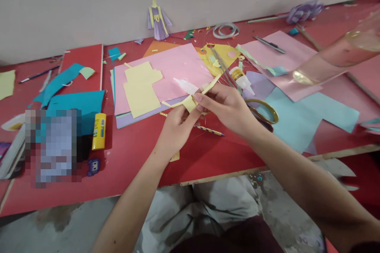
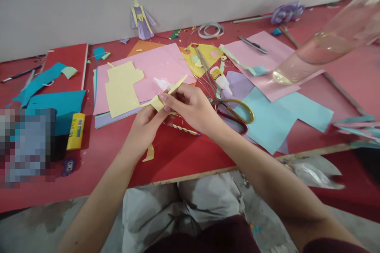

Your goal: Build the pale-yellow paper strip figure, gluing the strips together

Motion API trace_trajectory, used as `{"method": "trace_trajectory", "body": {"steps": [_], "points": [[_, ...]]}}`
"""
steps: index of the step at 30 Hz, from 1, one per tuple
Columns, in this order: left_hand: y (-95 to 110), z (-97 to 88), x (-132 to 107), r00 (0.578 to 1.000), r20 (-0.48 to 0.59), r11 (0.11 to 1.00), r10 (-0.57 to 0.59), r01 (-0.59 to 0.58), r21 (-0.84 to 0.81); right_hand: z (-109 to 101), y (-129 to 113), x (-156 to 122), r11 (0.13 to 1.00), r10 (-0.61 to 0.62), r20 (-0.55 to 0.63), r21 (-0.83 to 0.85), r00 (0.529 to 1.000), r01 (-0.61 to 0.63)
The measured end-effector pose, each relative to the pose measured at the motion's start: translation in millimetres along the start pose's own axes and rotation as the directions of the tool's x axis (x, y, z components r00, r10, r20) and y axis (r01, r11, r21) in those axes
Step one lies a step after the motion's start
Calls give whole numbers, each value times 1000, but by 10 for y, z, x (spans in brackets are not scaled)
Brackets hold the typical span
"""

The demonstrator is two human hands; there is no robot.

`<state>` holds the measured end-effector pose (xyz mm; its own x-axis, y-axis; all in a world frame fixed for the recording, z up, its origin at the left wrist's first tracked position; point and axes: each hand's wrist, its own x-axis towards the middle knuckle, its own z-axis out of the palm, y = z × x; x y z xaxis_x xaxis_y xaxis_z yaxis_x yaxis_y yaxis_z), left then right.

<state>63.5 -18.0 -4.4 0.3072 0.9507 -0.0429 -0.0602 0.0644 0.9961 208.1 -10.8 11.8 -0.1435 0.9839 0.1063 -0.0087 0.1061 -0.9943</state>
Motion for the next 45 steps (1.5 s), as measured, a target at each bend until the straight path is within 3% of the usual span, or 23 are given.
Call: {"method": "trace_trajectory", "body": {"steps": [10,14,21,30,34,45], "points": [[49,-2,-34,998,-12,995,60,-59,76,-10,28,1,996,9,-1,88,1000,-9],[81,-9,-77,991,-68,985,116,-106,133,-7,74,-8,983,-10,-13,184,1000,12],[109,39,-68,983,-161,995,89,-93,-20,20,111,8,952,-5,-41,306,999,17],[83,17,-55,993,-73,985,91,-100,-139,32,121,13,948,5,-12,317,1000,-1],[62,16,-39,996,-53,983,77,-84,-162,10,134,23,953,33,22,302,999,-38],[71,-9,-26,978,-173,985,119,-139,-104,31,140,34,936,41,14,348,999,-43]]}}
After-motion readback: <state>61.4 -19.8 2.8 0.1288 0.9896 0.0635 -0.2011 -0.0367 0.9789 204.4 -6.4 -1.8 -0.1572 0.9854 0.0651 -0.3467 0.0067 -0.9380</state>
